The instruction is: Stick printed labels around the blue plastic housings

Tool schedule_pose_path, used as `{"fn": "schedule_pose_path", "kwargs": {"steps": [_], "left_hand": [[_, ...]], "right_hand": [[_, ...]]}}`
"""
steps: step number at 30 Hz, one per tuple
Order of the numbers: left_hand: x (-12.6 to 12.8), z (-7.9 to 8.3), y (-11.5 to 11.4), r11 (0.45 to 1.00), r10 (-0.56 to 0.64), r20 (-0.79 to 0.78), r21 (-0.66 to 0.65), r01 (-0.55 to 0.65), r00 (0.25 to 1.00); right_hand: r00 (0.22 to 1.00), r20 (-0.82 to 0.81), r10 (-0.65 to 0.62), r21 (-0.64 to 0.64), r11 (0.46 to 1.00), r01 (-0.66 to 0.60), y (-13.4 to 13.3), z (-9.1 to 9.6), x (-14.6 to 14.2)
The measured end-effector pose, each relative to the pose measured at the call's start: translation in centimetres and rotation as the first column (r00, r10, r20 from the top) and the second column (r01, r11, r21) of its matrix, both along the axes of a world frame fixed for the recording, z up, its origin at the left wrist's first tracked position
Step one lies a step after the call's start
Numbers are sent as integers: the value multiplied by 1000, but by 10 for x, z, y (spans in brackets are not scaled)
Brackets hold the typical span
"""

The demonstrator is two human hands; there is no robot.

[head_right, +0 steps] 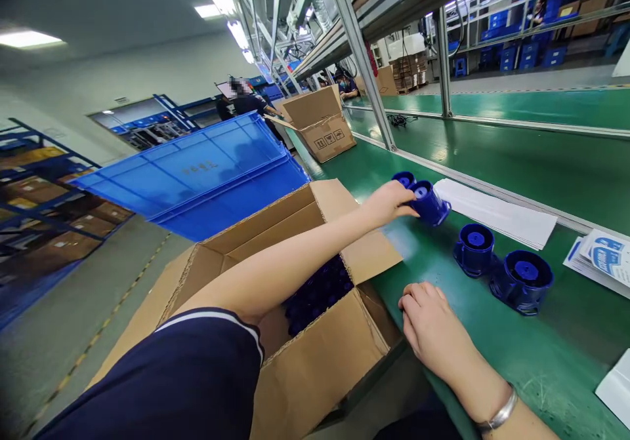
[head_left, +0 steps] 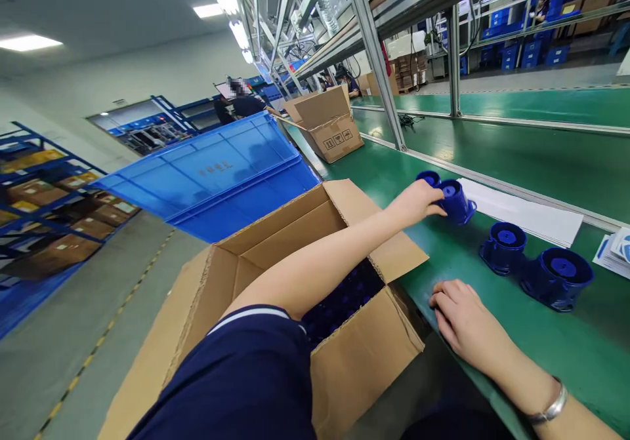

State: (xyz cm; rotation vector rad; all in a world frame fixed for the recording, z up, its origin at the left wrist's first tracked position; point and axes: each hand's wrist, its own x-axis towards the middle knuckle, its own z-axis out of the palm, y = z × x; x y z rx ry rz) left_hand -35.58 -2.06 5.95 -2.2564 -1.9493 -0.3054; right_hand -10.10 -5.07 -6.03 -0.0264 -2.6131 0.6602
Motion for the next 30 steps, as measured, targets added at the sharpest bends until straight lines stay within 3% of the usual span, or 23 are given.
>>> {"fn": "schedule_pose_path", "kwargs": {"steps": [2,4,5,7,10,11,13,15,18,20,23,26,30], "left_hand": [[-12,32,-35,988,103,11,114,-104,995],[-27,64,-79,943,239,31,232,-239,971],[-35,78,-104,879,369,52,304,-366,928],[-52,97,-153,757,594,86,279,-591,800],[-82,93,-218,502,865,16,-6,-865,502],[-92,82,-235,400,913,-24,-141,-906,407],[-110,50,-262,278,946,-64,-338,-899,316],[-123,6,-279,199,958,-81,-496,-845,274],[-132,-63,-285,107,971,-90,-662,-742,221],[-134,-104,-277,93,978,-65,-714,-694,199],[-139,-155,-256,122,983,-6,-736,-666,186],[-148,-191,-232,161,980,38,-724,-671,194],[-165,-226,-206,185,974,35,-693,-697,224]], "right_hand": [[1000,13,14,-17,1000,-14,1,0,1],[999,29,27,-37,999,-26,2,-1,2],[999,33,31,-43,999,-29,2,-1,2],[999,37,36,-45,998,-34,3,-2,3],[999,38,37,-23,999,-36,5,-5,5],[999,39,35,-11,999,-34,6,-6,5],[999,37,22,15,1000,-23,7,-8,5],[999,38,5,35,999,-7,6,-9,6],[999,37,-18,49,999,16,4,-8,6],[999,36,-31,50,998,29,2,-8,6],[998,51,-38,40,999,36,0,-8,6],[997,63,-39,26,999,37,-1,-8,5],[996,78,-51,18,999,49,-3,-5,4]]}}
